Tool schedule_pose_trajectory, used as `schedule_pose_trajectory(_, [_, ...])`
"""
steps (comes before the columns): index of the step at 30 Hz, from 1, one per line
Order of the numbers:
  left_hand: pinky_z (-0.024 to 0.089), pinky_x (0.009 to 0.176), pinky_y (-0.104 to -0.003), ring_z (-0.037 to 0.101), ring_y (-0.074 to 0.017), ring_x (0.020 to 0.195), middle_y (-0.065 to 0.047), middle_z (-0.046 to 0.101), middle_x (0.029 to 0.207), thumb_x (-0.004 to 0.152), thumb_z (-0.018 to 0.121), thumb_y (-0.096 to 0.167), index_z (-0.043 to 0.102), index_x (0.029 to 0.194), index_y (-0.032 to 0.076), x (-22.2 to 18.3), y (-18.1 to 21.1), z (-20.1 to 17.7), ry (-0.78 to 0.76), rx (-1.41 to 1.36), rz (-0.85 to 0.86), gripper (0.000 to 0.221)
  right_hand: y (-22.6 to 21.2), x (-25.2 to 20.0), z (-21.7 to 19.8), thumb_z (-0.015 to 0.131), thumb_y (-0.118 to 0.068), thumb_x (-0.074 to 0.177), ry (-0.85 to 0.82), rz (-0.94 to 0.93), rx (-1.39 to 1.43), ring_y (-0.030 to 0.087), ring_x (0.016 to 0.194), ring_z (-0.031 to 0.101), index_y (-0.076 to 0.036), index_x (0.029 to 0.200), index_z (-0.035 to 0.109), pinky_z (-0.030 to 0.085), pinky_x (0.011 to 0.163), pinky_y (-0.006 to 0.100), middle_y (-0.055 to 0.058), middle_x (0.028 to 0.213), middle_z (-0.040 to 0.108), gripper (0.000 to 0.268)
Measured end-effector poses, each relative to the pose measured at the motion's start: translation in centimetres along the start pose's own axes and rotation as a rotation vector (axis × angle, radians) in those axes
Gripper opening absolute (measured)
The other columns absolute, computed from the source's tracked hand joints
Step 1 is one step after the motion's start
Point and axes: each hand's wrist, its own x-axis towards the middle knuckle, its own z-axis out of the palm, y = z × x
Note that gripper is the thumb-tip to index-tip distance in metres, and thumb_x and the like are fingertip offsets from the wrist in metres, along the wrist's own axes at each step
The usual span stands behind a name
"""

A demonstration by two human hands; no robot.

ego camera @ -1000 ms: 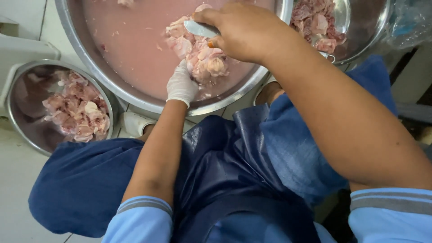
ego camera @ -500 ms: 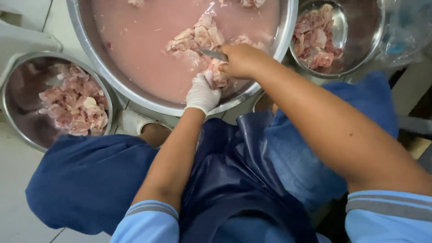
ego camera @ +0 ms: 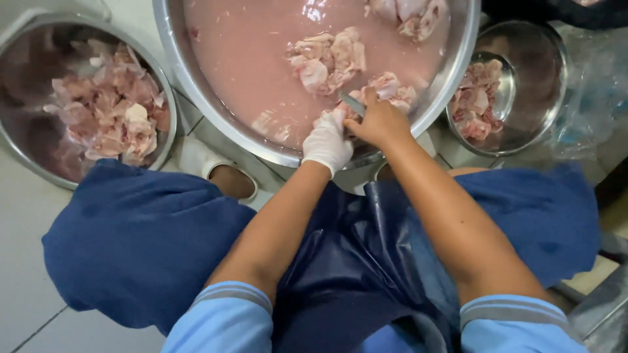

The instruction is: A person wearing gloves uses a knife to trim and cut raw chicken pieces in a large basin of water.

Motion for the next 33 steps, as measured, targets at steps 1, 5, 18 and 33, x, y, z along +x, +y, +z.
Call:
schedule_pose_trajectory(1, [0.051,0.106,-0.051,0.053,-0.0382,0.129,-0.012,0.043,0.14,0.086,0.066,0.029,0.038,0.137,0.031,-0.2,0.0,-0.4,-0.007,-0.034,0.029,0.059,0.1,0.1,0.3,0.052,-0.061,0.092,0.006,0.011,0.025,0.045,0.115,0.063,-0.006,0.143,0.038,0.051,0.093,0.056,0.028,0.116,0.065,0.078])
schedule_pose_trajectory(5, [0.053,0.104,-0.049,0.054,-0.0367,0.128,-0.012,0.045,0.137,0.083,0.069,0.031,0.043,0.131,0.029,-1.7,1.3,-2.0,0.023,-0.034,0.068,0.054,1.0,1.1,1.8,0.052,-0.066,0.089,0.039,0.042,0.02,0.044,0.113,0.064,-0.011,0.145,0.036,0.053,0.09,0.055,0.026,0.115,0.063,0.081])
schedule_pose_trajectory(18, [0.048,0.109,-0.049,0.052,-0.0392,0.131,-0.016,0.046,0.142,0.089,0.063,0.027,0.032,0.143,0.03,-0.4,0.5,-1.4,-0.058,-0.124,0.082,0.062,-0.1,1.3,2.7,0.053,-0.047,0.088,0.089,0.136,0.116,0.047,0.115,0.062,-0.014,0.146,0.034,0.05,0.095,0.056,0.025,0.125,0.053,0.07])
schedule_pose_trajectory(33, [0.049,0.103,-0.051,0.062,-0.0383,0.121,-0.019,0.063,0.123,0.096,0.046,0.038,0.045,0.127,0.015,2.6,-1.8,-3.9,-0.194,-0.03,0.082,0.039,0.3,1.0,2.3,0.049,-0.043,0.089,0.069,0.112,0.147,0.049,0.115,0.061,-0.013,0.145,0.032,0.049,0.096,0.057,0.024,0.125,0.052,0.066])
